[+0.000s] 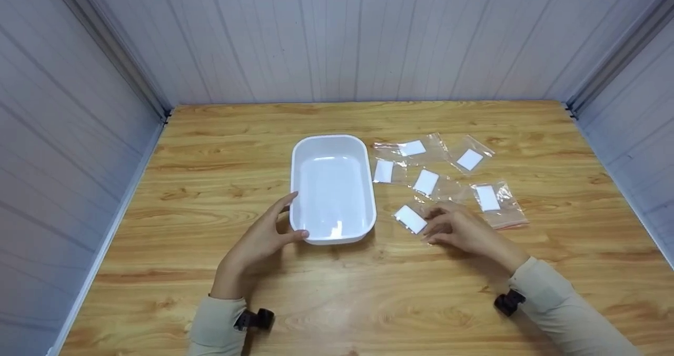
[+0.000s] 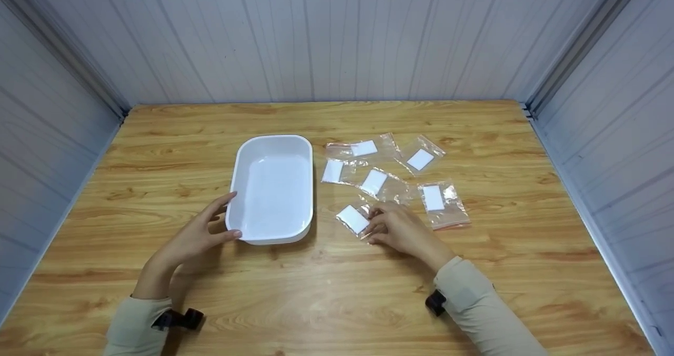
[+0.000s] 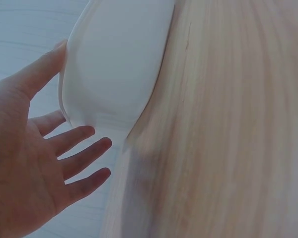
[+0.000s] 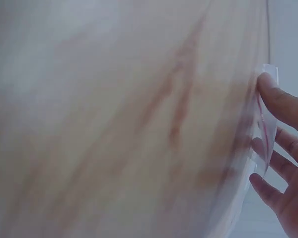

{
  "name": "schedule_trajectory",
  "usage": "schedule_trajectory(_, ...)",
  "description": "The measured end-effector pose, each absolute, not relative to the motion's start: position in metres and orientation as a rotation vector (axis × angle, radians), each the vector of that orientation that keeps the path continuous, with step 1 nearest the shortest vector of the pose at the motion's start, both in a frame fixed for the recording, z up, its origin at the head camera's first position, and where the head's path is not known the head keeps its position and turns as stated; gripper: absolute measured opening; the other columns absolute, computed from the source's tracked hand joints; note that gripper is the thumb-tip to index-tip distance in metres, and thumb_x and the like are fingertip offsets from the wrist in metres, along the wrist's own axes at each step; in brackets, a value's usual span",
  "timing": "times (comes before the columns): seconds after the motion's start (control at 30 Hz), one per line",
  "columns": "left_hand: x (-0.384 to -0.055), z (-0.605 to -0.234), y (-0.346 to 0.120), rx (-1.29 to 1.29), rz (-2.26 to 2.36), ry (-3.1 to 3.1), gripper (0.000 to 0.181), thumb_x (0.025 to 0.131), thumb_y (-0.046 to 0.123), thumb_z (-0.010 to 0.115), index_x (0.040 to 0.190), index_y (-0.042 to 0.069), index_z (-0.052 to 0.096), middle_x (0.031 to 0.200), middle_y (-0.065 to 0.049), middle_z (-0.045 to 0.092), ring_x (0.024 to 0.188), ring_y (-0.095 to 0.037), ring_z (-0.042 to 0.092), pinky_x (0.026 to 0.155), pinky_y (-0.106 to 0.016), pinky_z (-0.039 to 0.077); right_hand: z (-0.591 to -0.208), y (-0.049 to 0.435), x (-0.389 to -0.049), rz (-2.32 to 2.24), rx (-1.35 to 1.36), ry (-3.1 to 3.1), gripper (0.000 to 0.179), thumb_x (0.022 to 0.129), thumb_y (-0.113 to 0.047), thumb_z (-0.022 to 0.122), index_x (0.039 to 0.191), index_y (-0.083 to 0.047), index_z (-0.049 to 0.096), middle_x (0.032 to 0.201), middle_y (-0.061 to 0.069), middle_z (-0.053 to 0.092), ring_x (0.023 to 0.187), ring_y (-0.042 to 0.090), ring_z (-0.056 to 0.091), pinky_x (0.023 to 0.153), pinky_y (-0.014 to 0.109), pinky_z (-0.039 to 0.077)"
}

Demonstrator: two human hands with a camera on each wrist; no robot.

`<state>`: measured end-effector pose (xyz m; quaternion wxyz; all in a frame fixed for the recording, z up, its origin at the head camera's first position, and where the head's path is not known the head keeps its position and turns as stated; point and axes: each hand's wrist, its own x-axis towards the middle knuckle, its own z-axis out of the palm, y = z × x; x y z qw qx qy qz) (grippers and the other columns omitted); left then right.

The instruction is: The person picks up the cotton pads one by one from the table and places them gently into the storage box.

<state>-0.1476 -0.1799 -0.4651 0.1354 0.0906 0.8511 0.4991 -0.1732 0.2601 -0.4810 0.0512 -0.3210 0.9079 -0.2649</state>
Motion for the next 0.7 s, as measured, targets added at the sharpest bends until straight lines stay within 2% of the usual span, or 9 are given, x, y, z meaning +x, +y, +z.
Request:
schedule_trajectory(0.2, -0.147, -0.465, -0.181, 0.261, 1.457, 2.461, 0.092, 0.082, 0.04, 0.08, 0.157, 0.024, 0.028, 0.155, -0.014, 0.037, 0.144, -0.034, 0.03, 0.117, -0.056, 0.016, -0.477, 0.262, -0.177, -0.879, -1.017, 2.753, 0.012, 0.08, -0.018, 0.083, 0.091, -0.022, 0.079, 0.112, 0.002, 0.067, 0.107, 0.02, 0.061, 0.094, 0.041, 0.049)
schedule_trajectory(0.4, -0.147, -0.464, -0.181, 0.269, 1.457, 2.467, 0.091, 0.083, 0.04, 0.08, 0.156, 0.024, 0.029, 0.156, -0.014, 0.035, 0.143, -0.034, 0.031, 0.117, -0.055, 0.018, -0.47, 0.265, -0.18, -0.98, -1.099, 2.801, 0.014, 0.078, -0.008, 0.083, 0.09, -0.016, 0.079, 0.099, 0.0, 0.069, 0.096, 0.02, 0.063, 0.087, 0.037, 0.052)
schedule_trajectory(0.53, -0.147, -0.464, -0.181, 0.258, 1.446, 2.475, 0.092, 0.082, 0.042, 0.08, 0.156, 0.025, 0.029, 0.155, -0.013, 0.036, 0.144, -0.033, 0.029, 0.117, -0.055, 0.017, -0.466, 0.265, -0.182, -1.085, -1.174, 2.82, 0.02, 0.075, 0.001, 0.082, 0.089, -0.013, 0.078, 0.095, -0.002, 0.07, 0.093, 0.02, 0.064, 0.089, 0.028, 0.048)
schedule_trajectory(0.7, -0.146, -0.464, -0.181, 0.294, 1.448, 2.486, 0.092, 0.082, 0.041, 0.08, 0.157, 0.024, 0.028, 0.156, -0.013, 0.035, 0.142, -0.033, 0.034, 0.116, -0.055, 0.019, -0.463, 0.26, -0.182, -1.191, -1.259, 2.856, 0.024, 0.073, 0.005, 0.083, 0.09, -0.012, 0.077, 0.092, -0.003, 0.071, 0.092, 0.02, 0.064, 0.091, 0.018, 0.044)
